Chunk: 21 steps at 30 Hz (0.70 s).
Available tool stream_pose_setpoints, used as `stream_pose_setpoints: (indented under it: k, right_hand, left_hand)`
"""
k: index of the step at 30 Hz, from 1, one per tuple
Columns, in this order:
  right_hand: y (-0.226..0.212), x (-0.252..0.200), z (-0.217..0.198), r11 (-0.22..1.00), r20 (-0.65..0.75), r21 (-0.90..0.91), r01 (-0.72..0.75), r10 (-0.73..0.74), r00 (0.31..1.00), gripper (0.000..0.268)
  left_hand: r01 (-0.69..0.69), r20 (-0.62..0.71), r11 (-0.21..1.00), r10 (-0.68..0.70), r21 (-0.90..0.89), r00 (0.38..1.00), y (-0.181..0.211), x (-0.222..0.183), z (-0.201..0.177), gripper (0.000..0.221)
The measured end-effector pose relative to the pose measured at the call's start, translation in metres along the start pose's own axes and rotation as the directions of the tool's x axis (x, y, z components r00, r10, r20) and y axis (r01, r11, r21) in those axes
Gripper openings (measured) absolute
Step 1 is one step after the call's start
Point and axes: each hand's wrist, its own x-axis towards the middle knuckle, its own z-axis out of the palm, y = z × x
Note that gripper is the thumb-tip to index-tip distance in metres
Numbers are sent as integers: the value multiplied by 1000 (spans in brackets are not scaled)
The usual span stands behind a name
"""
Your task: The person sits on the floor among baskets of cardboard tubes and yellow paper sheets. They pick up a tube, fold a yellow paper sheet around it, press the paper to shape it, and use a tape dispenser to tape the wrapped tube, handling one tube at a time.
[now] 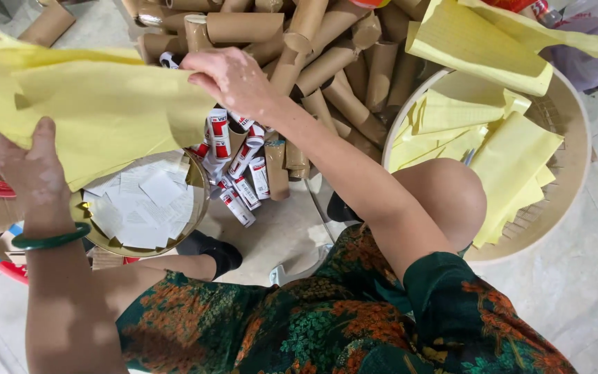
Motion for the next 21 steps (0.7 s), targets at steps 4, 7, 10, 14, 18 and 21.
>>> stream_pose_setpoints:
  k: [4, 7, 10, 14, 18, 21]
  right_hand:
    - [12, -2, -11, 999, -71, -21, 35, -37, 997, 12]
    - [18, -3, -19, 998, -83, -51, 31, -36, 996, 11]
    - [21, -3, -26, 997, -76, -46, 56, -60, 995, 12]
    - [25, -4, -29, 1000, -36, -13, 1, -1, 999, 10]
    - [24, 0, -32, 1000, -36, -18, 15, -15, 999, 9]
    - [28, 2, -38, 1000, -85, 21, 17, -15, 996, 10]
  left_hand:
    - [-88, 12, 990, 88, 106, 996, 13, 7, 26, 32]
    - [-131, -12, 974, 135, 184, 991, 2, 13, 27, 35]
    - [-218, -4, 922, 232, 319, 973, -8, 16, 27, 39]
    - [-145, -110, 954, 178, 261, 978, -28, 23, 27, 42]
    - [-186, -139, 950, 225, 250, 964, -18, 21, 32, 33]
    - [-300, -94, 932, 324, 204, 941, 1, 15, 48, 37]
